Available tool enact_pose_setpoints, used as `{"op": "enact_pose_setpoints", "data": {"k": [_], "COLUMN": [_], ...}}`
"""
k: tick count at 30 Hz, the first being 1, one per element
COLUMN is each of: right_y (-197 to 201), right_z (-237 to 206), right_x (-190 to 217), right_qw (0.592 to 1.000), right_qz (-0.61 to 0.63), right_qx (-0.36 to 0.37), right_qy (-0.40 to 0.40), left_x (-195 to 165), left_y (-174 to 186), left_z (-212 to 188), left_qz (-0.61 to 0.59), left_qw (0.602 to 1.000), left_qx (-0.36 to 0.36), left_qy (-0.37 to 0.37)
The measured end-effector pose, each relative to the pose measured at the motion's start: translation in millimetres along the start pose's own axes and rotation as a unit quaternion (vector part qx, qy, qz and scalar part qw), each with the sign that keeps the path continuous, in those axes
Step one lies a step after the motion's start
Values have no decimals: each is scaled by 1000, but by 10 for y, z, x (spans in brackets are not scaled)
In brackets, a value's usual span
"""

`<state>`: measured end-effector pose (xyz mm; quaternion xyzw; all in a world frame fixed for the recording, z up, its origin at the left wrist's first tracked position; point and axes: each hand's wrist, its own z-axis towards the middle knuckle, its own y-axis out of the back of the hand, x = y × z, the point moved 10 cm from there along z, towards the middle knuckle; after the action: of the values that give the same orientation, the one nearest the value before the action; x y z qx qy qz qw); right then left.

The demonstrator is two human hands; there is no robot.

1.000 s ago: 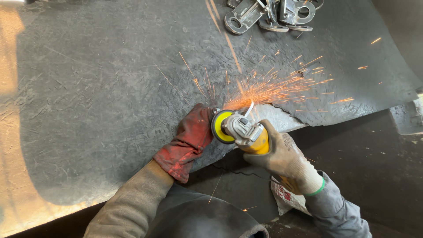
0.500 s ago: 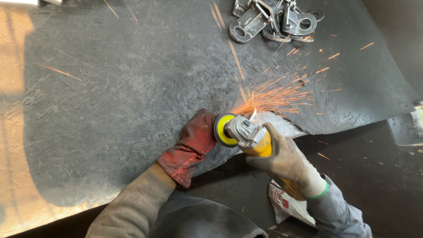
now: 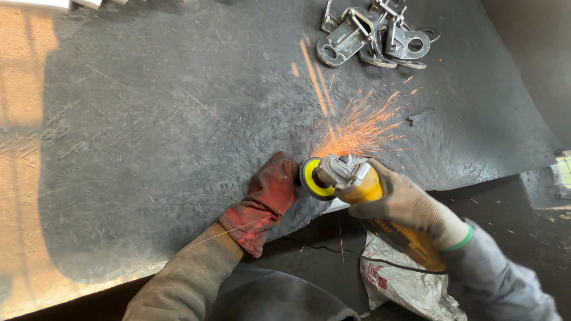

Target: The person uses an angle grinder to grind and deburr small metal bracket castings at a workbench, holding each part with a gloved hand while sparks fly, then sets finished parts aside and picks up the next bracket to grind its edges.

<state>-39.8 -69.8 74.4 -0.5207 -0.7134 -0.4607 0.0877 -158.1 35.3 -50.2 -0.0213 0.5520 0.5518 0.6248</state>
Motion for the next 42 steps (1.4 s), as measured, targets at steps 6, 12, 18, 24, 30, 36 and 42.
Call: {"op": "enact_pose_setpoints", "data": {"k": [6, 12, 18, 24, 30, 36, 42], "right_y": [11, 22, -142, 68, 393, 232, 42], "right_z": [174, 124, -58, -190, -341, -307, -329], "right_x": [257, 149, -107, -601, -717, -647, -403], "right_qw": [996, 997, 997, 979, 974, 975, 974], "right_qz": [-56, -40, 4, -166, -134, -159, -171], "right_qx": [60, 53, -6, -115, -182, -152, -125], "right_qy": [-40, -43, 80, 24, 28, 33, 77], "left_x": [-45, -89, -31, -152, -166, -109, -30], "left_y": [109, 217, -35, -188, -194, -180, -203], "left_z": [9, -26, 5, 2, 9, 38, 26], "left_qz": [-25, -85, 18, 120, 59, 11, 5], "left_qw": [1000, 995, 999, 988, 996, 999, 1000], "left_qx": [6, -30, -24, -21, 21, 30, 26], "left_qy": [-5, -31, -33, -98, -65, -26, -13]}}
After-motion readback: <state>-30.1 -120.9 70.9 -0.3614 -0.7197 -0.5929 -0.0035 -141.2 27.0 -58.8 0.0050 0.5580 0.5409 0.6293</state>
